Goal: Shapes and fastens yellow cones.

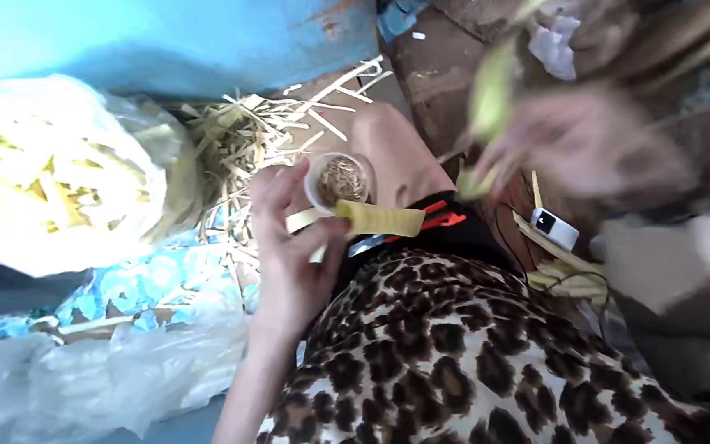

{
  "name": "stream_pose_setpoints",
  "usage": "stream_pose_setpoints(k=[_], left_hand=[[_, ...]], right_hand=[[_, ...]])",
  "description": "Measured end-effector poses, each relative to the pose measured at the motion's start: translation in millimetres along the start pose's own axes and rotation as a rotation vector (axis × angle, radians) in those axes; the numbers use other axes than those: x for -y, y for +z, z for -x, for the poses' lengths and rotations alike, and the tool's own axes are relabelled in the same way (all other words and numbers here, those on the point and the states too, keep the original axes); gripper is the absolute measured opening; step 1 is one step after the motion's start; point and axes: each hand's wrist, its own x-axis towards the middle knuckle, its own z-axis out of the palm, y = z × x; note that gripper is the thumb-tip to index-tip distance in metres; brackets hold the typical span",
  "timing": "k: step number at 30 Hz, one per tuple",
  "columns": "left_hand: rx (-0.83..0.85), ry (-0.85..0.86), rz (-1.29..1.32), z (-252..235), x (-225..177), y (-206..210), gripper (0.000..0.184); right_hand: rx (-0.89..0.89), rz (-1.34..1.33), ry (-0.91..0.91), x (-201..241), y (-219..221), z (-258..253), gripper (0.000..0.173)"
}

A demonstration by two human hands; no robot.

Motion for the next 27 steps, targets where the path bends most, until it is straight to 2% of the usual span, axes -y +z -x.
stream_pose_setpoints(k=[3,5,7,10,12,14,16,17,19,21,23,25,27], left_hand=[[-0.058,0.136,-0.29,14,-3,-6,0.014],[-0.165,0.172,-0.465,30,9,-17,0.016],[-0.307,0.117,-0.613,48,28,-41,0.014],[-0.411,-0.048,-0.766,78,54,-79,0.015],[-0.442,-0.064,-0.752,90,58,-75,0.01],[-0.401,0.029,-0.66,84,42,-48,0.003],[-0.338,0.119,-0.492,63,20,-26,0.008],[-0.327,0.093,-0.312,53,13,-24,0.01],[-0.352,-0.118,0.112,45,8,-31,0.011],[-0.412,-0.285,0.418,43,10,-40,0.011],[-0.431,-0.343,0.559,40,10,-41,0.01],[-0.452,-0.354,0.619,37,11,-37,0.015],[-0.489,-0.385,0.664,37,12,-36,0.038]], right_hand=[[0.599,-0.428,-0.061,31,75,-82,0.026],[0.791,-0.59,-0.009,44,102,-106,0.027],[0.813,-0.578,0.012,51,106,-117,0.023],[0.728,-0.451,0.001,54,100,-124,0.019],[0.677,-0.432,0.012,56,106,-128,0.019],[0.659,-0.433,0.016,60,121,-131,0.019],[0.647,-0.445,-0.023,64,128,-132,0.02],[0.619,-0.454,-0.071,67,123,-132,0.023],[0.487,-0.459,-0.204,71,104,-135,0.041],[0.367,-0.394,-0.271,69,96,-141,0.055],[0.476,-0.387,-0.198,59,104,-141,0.055],[0.714,-0.643,0.022,46,118,-133,0.062],[0.822,-0.814,0.116,42,125,-127,0.064]])
